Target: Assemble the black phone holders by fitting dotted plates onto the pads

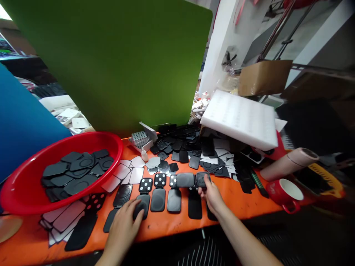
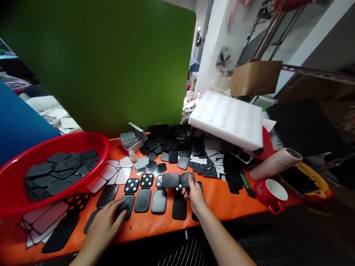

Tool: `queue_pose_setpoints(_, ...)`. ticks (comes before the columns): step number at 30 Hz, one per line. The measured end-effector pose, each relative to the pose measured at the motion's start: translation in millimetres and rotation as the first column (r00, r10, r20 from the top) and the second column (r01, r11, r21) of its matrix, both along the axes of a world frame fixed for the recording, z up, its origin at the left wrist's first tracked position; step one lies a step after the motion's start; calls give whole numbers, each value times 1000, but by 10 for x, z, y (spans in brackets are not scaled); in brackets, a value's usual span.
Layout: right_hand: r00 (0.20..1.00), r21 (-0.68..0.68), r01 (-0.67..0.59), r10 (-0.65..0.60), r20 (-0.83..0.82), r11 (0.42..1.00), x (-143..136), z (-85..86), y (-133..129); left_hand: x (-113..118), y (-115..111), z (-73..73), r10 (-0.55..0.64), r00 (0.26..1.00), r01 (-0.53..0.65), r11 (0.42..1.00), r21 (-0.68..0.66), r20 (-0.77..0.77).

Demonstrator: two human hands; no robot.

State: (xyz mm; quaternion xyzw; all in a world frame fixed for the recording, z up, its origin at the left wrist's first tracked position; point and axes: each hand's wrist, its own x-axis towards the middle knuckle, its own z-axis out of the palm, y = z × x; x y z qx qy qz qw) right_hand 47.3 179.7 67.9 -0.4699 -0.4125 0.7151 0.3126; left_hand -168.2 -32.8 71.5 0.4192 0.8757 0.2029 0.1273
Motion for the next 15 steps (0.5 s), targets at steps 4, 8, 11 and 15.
queue_pose_setpoints(4, 997, -9, 54, -54, -62, 999, -354, -12, 516, 14, -42, -113, 6, 996, -17, 993, -116, -89)
queue_pose_setpoints(8, 994, -71, 21, -29, -101, 997, -692, -64, 886, 100, -18, -101, 8, 998, -20, 985, -170, -69)
queue_pose_setpoints(11, 993, -95, 14, -25, -113, 995, -728, -108, 917, 130, 47, -43, 26, 998, -36, 983, -180, -55)
queue_pose_setpoints(15, 991, -109, 48, -61, -120, 993, -551, -177, 676, 84, 160, 39, 68, 998, -69, 975, -210, -12)
